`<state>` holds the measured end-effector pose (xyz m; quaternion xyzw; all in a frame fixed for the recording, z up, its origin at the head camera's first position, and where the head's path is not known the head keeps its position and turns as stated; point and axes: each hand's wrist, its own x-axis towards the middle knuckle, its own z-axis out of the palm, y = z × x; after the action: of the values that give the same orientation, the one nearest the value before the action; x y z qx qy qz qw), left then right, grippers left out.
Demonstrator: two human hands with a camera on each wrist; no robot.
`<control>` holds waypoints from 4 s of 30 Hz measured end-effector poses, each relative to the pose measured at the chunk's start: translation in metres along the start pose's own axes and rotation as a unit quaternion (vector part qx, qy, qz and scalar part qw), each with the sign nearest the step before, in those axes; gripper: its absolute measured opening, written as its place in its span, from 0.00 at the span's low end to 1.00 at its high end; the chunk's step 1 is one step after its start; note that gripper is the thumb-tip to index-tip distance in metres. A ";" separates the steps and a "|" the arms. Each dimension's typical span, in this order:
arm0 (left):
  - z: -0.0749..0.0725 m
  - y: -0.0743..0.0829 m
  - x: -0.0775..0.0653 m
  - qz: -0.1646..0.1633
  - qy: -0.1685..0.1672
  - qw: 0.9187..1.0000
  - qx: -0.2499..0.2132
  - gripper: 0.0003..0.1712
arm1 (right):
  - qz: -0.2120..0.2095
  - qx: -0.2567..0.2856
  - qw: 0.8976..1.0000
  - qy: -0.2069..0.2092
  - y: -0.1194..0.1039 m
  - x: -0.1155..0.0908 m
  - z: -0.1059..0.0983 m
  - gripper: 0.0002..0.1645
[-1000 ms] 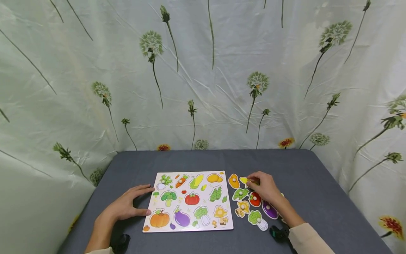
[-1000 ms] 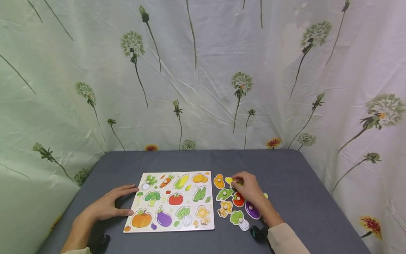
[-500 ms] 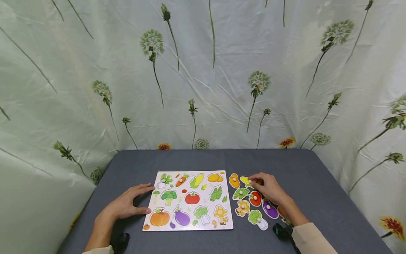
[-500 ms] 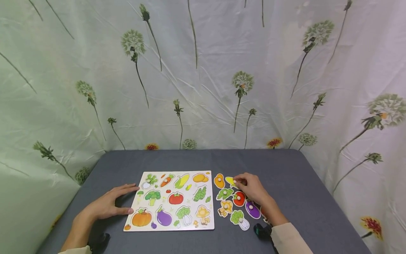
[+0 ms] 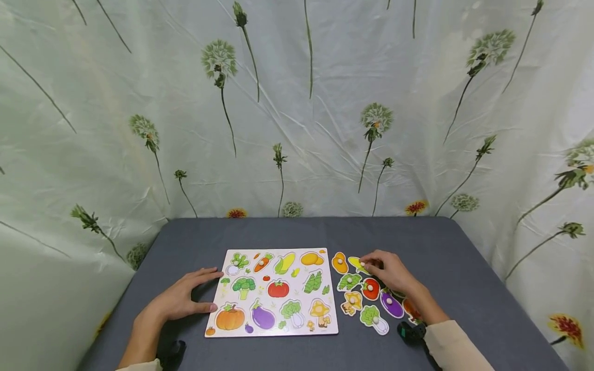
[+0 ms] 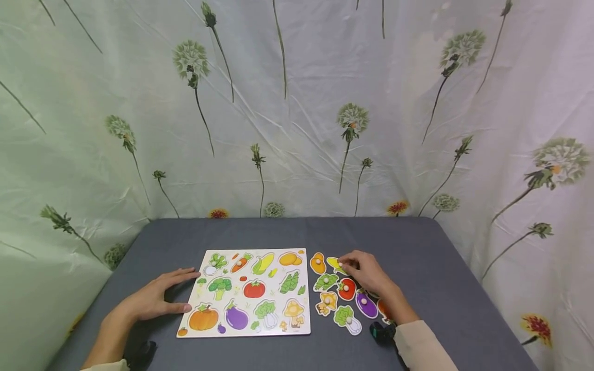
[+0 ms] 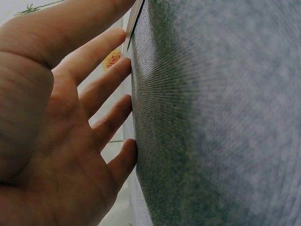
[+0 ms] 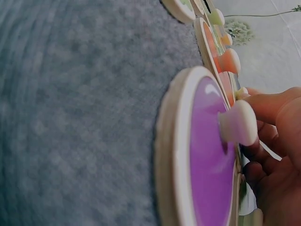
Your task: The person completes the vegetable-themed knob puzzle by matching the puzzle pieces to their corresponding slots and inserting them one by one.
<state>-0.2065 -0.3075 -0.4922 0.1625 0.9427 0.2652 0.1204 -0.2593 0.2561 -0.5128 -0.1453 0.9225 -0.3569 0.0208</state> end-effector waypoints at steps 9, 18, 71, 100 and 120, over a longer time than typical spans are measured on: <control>0.000 0.001 0.000 -0.007 -0.004 1.000 -0.002 0.49 | -0.007 -0.008 0.999 0.031 -0.001 0.000 -0.001 0.08; -0.002 0.002 0.000 -0.009 -0.006 1.000 -0.003 0.49 | 0.020 -0.008 0.998 0.056 -0.009 0.001 0.000 0.08; 0.000 0.002 -0.002 0.005 0.004 1.000 -0.009 0.49 | -0.070 0.052 0.995 0.043 -0.135 0.054 0.096 0.05; -0.001 0.005 -0.001 -0.007 -0.001 1.000 -0.005 0.48 | -0.053 0.057 0.997 0.021 -0.152 0.073 0.127 0.06; 0.000 0.004 -0.002 -0.011 0.003 1.000 -0.010 0.49 | -0.033 0.032 0.999 0.019 -0.148 0.074 0.135 0.06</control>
<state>-0.2036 -0.3051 -0.4901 0.1506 0.9420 0.2738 0.1223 -0.2735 0.0428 -0.5099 -0.1683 0.9054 -0.3897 -0.0043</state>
